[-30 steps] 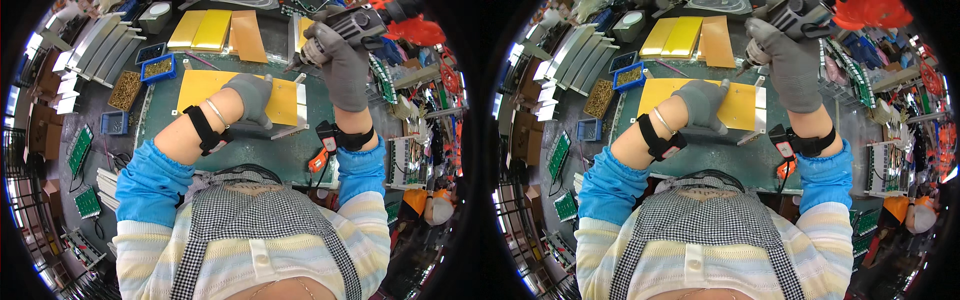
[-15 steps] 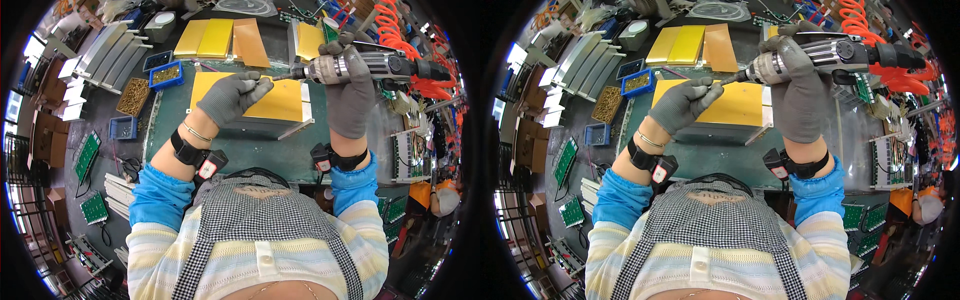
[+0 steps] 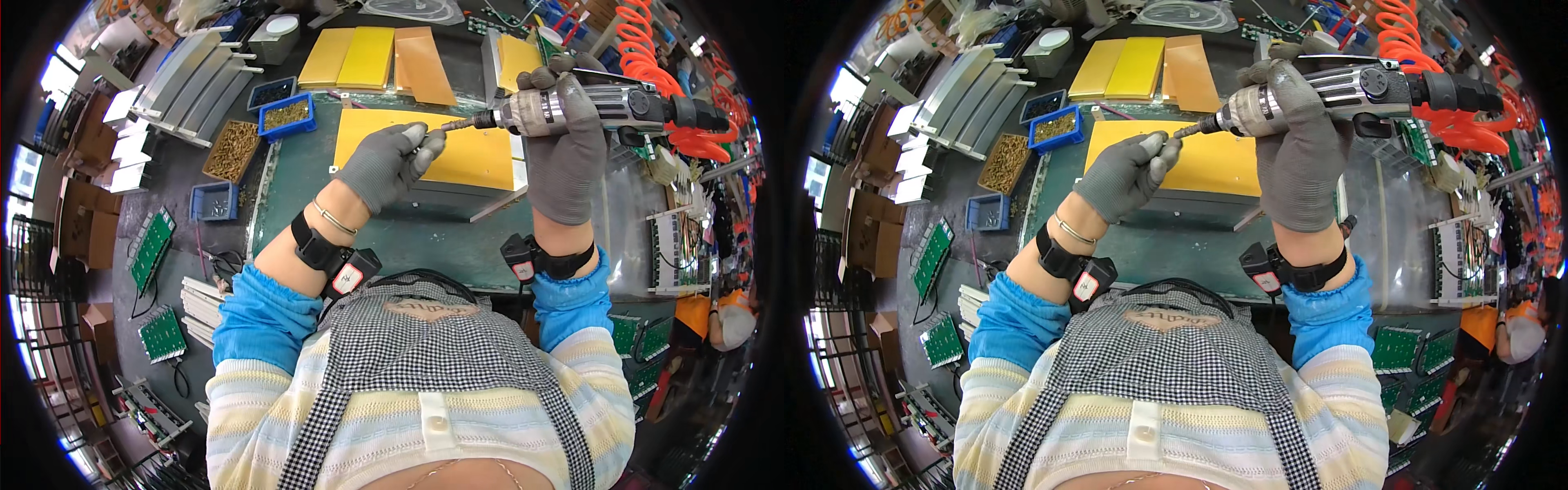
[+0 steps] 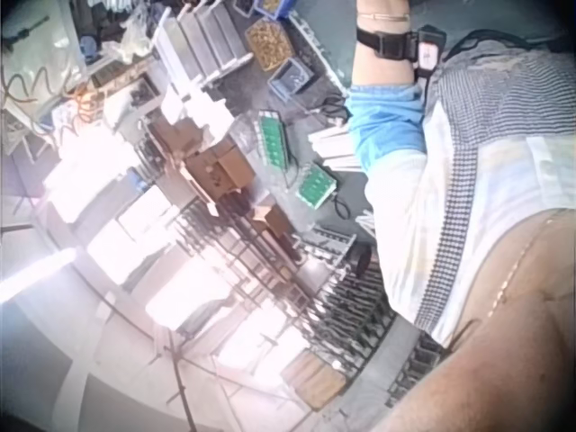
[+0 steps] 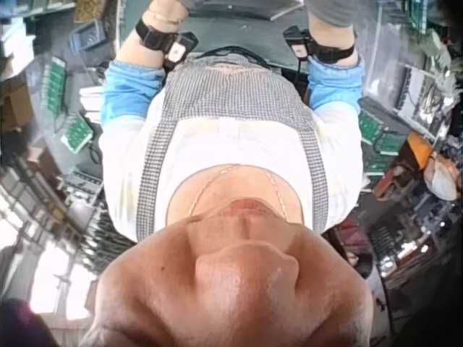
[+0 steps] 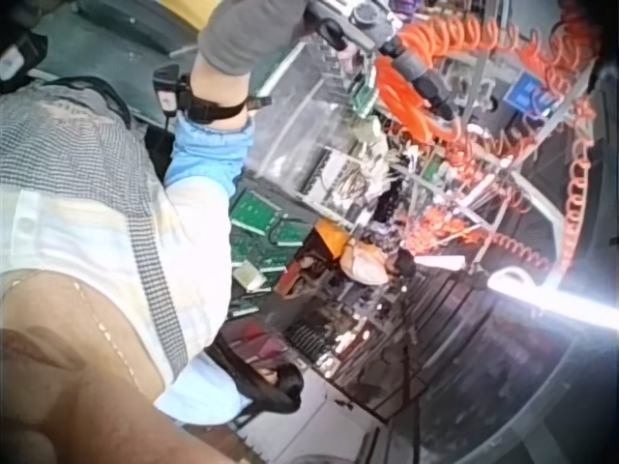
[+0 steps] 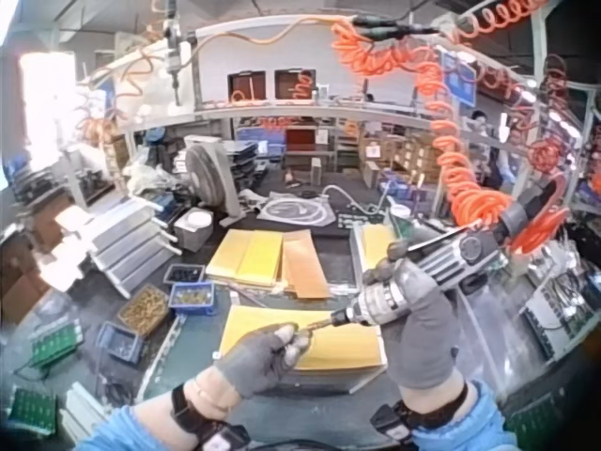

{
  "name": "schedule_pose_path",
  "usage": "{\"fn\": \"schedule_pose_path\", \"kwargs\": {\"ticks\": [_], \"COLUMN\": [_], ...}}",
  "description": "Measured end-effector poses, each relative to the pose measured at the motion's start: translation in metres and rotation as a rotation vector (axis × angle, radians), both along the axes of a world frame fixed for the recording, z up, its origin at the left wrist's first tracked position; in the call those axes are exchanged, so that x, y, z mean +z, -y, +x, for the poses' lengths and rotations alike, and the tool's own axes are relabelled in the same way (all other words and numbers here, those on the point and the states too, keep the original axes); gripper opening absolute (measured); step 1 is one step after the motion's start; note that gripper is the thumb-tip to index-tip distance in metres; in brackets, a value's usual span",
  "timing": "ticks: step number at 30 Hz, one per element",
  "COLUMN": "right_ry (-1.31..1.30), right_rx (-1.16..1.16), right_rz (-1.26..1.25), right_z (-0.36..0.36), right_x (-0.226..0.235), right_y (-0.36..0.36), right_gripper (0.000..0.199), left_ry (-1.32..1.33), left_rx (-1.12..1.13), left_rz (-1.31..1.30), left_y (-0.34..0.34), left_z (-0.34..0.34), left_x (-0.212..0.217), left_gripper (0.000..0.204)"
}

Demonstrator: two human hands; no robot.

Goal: The person picks up screws from a bin and drives them into a metal frame using a power tool. They then place a yellow panel on the frame, position a circuit board over it, and secure the assembly with more screws.

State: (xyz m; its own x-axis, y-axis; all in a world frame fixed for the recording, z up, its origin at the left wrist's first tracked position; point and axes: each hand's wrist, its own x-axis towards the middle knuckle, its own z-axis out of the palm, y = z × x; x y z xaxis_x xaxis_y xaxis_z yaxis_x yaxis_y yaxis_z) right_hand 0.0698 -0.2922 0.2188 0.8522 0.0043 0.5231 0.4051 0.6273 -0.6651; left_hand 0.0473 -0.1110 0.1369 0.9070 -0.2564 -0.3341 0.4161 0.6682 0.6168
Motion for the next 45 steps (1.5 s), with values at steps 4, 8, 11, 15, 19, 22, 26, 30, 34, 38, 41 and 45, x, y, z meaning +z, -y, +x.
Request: {"fn": "schedule_pose_path", "kwargs": {"ticks": [4, 8, 11, 15, 19, 22, 26, 30, 34, 38, 41, 45], "right_ry": [-0.013, -0.039, -0.04, -0.064, -0.101, -0.161, -0.2, -0.119, -0.124, -0.111, -0.091, -0.104], "right_rx": [-0.015, -0.049, -0.053, -0.033, -0.019, -0.061, 0.122, 0.251, 0.239, 0.231, 0.254, 0.295], "right_rz": [0.06, 0.045, 0.017, 0.041, 0.053, 0.046, -0.031, -0.189, -0.247, -0.298, -0.364, -0.3], "right_z": [-0.001, -0.002, 0.0, 0.0, 0.003, 0.002, -0.002, 0.002, 0.003, 0.003, 0.003, 0.007], "right_x": [0.001, -0.002, -0.003, -0.003, -0.004, -0.001, -0.008, -0.023, -0.032, -0.034, -0.032, -0.029], "right_y": [0.0, 0.001, 0.0, -0.006, -0.01, -0.018, -0.025, -0.04, -0.059, -0.066, -0.068, -0.076], "right_gripper": [0.033, 0.032, 0.031, 0.031, 0.031, 0.029, 0.025, 0.038, 0.038, 0.038, 0.038, 0.039], "left_ry": [0.068, 0.088, 0.073, 0.076, 0.096, 0.044, 0.283, 0.197, 0.149, 0.234, 0.23, 0.267], "left_rx": [-0.048, -0.026, -0.039, -0.096, -0.077, -0.007, 0.315, 0.293, 0.108, -0.046, -0.064, -0.081], "left_rz": [-0.107, -0.043, -0.102, -0.034, 0.048, 0.204, 0.889, 1.178, 1.003, 0.672, 0.744, 0.682], "left_y": [-0.003, 0.007, 0.006, 0.001, -0.002, -0.01, -0.06, -0.101, -0.097, -0.088, -0.089, -0.087], "left_z": [0.004, -0.001, 0.0, 0.0, -0.004, -0.01, -0.011, 0.0, 0.005, 0.003, 0.0, -0.003], "left_x": [-0.008, 0.006, 0.0, -0.001, 0.0, 0.018, 0.029, -0.005, -0.056, -0.048, -0.046, -0.042], "left_gripper": [0.02, 0.017, 0.018, 0.023, 0.025, 0.026, 0.034, 0.057, 0.072, 0.066, 0.06, 0.058]}}
